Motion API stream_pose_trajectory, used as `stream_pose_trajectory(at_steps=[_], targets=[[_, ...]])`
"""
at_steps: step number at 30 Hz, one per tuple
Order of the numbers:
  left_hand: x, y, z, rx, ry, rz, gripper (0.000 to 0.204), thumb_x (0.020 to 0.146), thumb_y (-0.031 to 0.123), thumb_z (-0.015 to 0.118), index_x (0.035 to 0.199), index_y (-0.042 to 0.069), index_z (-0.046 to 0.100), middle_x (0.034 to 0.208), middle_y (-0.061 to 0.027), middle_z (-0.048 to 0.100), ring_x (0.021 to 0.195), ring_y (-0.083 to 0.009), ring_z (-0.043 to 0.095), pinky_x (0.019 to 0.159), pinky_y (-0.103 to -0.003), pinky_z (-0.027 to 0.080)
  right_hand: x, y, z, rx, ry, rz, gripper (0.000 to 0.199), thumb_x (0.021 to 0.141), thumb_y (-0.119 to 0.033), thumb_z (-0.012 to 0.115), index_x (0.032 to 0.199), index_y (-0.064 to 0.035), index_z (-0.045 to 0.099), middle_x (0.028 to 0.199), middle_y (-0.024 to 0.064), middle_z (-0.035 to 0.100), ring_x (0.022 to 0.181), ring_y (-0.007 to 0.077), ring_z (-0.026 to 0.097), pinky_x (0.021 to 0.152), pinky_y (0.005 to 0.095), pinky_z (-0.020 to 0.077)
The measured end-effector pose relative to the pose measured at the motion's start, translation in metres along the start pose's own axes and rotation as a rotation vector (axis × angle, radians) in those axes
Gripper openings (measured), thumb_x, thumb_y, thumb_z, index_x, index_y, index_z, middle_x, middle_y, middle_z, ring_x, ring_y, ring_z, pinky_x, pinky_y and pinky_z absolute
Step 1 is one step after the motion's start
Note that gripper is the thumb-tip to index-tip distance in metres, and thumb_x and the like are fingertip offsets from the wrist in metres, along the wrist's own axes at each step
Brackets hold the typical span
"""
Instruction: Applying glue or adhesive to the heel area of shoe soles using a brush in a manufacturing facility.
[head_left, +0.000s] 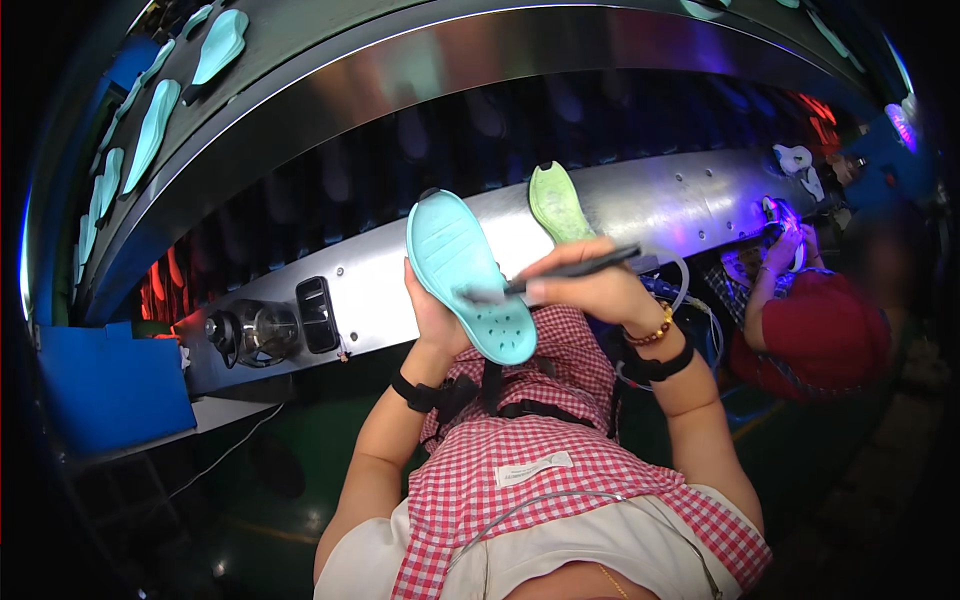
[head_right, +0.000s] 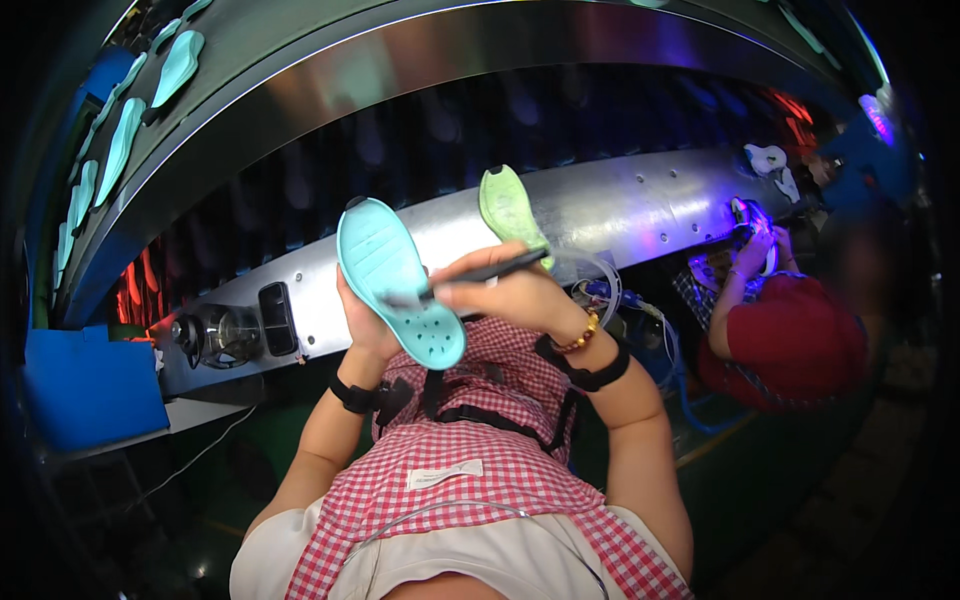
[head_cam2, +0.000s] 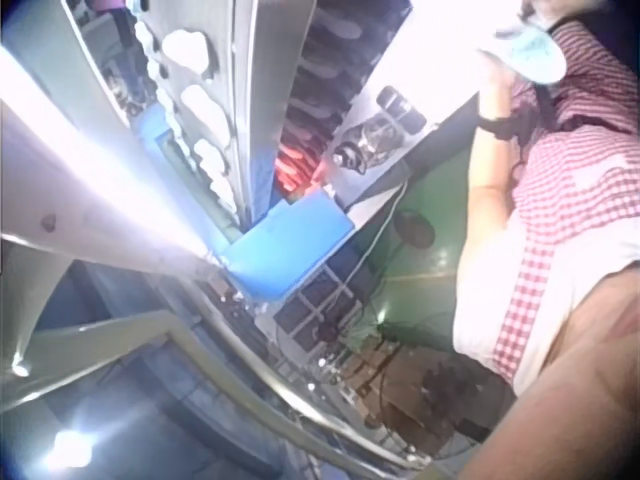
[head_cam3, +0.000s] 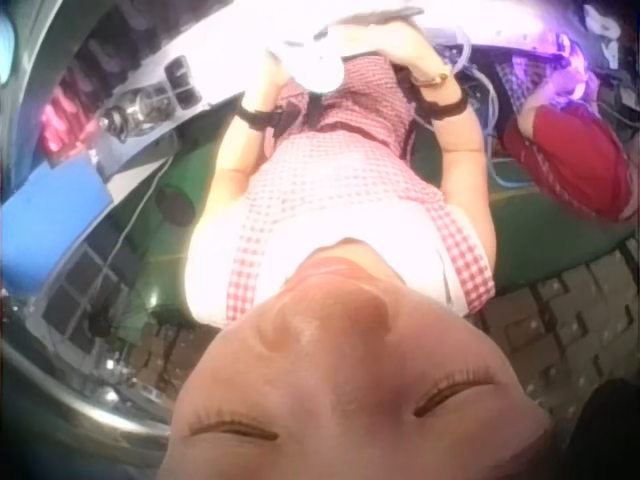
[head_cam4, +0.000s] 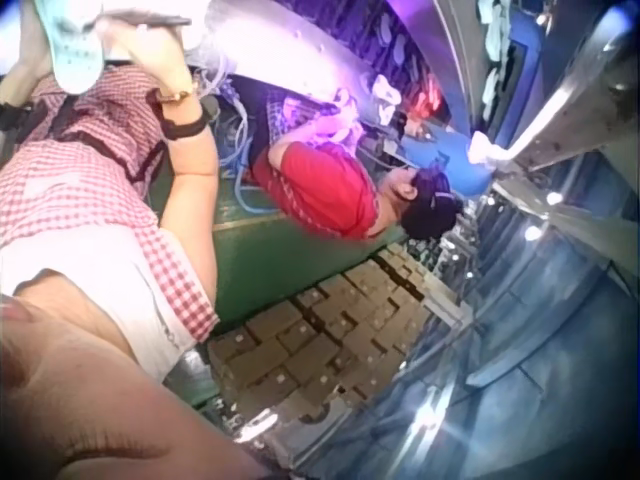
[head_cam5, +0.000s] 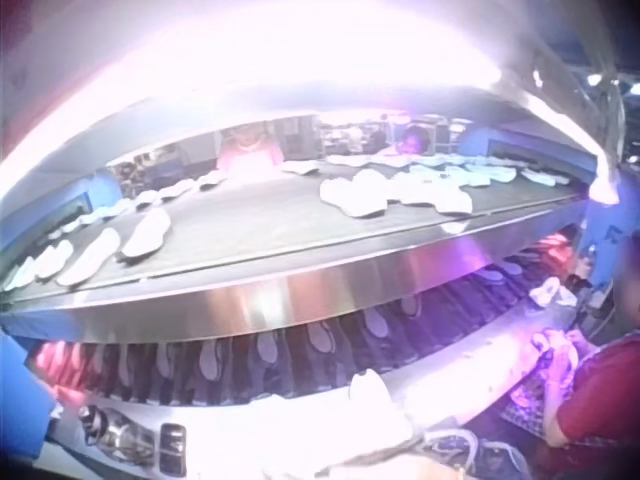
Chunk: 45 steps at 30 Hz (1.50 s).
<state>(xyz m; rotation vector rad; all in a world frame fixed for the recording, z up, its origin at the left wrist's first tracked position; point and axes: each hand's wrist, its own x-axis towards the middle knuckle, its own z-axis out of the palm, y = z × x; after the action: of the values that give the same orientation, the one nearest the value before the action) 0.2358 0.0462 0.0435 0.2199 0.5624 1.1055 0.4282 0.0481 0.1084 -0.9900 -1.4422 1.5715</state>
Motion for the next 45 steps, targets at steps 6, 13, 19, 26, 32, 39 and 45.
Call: stream_pose_trajectory(at_steps=[6,13,19,26,32,39,45], targets=[[-0.003,-0.01,0.016,-0.254,-0.191,0.012,0.071,0.081,0.064,0.017,0.125,0.012,0.037,0.115,-0.0106,0.05,0.102,-0.0261,0.05,0.088,-0.041,0.041,0.006,-0.002,0.022,-0.118,0.003,-0.106,0.017,0.072,-0.008,0.066,0.088,-0.0038,0.065,0.081,0.007,0.064,0.076,0.0098,0.058,0.069,0.0227,0.046],[0.001,-0.003,0.022,-0.147,-0.021,0.055,0.069,0.083,0.062,0.016,0.121,0.01,0.041,0.111,-0.0109,0.052,0.097,-0.0264,0.052,0.082,-0.04,0.045,0.006,-0.001,0.01,0.065,0.017,-0.008,0.016,0.073,-0.007,0.065,0.088,-0.0018,0.065,0.083,0.0068,0.064,0.076,0.0098,0.058,0.068,0.0224,0.0471],[0.006,0.001,0.025,0.021,-0.024,0.169,0.074,0.08,0.065,0.016,0.116,0.007,0.045,0.1,-0.0164,0.056,0.088,-0.0307,0.055,0.078,-0.043,0.046,0.003,-0.005,0.004,-0.006,0.156,-0.169,0.016,0.073,-0.003,0.064,0.089,0.0012,0.063,0.082,0.0075,0.064,0.074,0.0108,0.059,0.068,0.0217,0.0472],[0.011,0.007,0.019,0.082,0.015,0.342,0.077,0.078,0.067,0.011,0.112,0.007,0.046,0.09,-0.0154,0.056,0.078,-0.0272,0.055,0.071,-0.04,0.046,-0.013,-0.006,0.004,0.099,0.108,-0.129,0.018,0.07,-0.006,0.066,0.087,-0.0016,0.065,0.078,0.0093,0.063,0.071,0.0133,0.058,0.066,0.0232,0.0454],[0.014,0.018,0.028,0.138,-0.046,0.514,0.082,0.077,0.068,0.007,0.113,0.006,0.044,0.084,-0.0159,0.057,0.073,-0.0286,0.058,0.066,-0.04,0.049,-0.023,0.0,0.001,-0.001,-0.166,-0.25,0.021,0.067,-0.004,0.069,0.087,-0.0026,0.065,0.08,0.0085,0.062,0.073,0.0137,0.058,0.066,0.0227,0.0454],[0.014,0.021,0.033,0.135,-0.079,0.544,0.082,0.077,0.069,0.007,0.114,0.006,0.044,0.083,-0.0166,0.057,0.07,-0.0286,0.057,0.064,-0.039,0.049,-0.024,0.0,-0.001,-0.107,-0.155,-0.253,0.019,0.069,-0.005,0.067,0.088,-0.0037,0.066,0.082,0.0089,0.063,0.077,0.0143,0.058,0.069,0.0239,0.0459],[0.014,0.019,0.036,0.16,0.034,0.555,0.082,0.077,0.069,0.008,0.117,0.006,0.042,0.083,-0.0166,0.057,0.069,-0.0285,0.057,0.064,-0.041,0.049,-0.016,0.011,0.003,0.074,0.021,-0.088,0.017,0.071,-0.003,0.065,0.088,-0.001,0.065,0.085,0.0079,0.063,0.076,0.0114,0.058,0.068,0.0223,0.046]])
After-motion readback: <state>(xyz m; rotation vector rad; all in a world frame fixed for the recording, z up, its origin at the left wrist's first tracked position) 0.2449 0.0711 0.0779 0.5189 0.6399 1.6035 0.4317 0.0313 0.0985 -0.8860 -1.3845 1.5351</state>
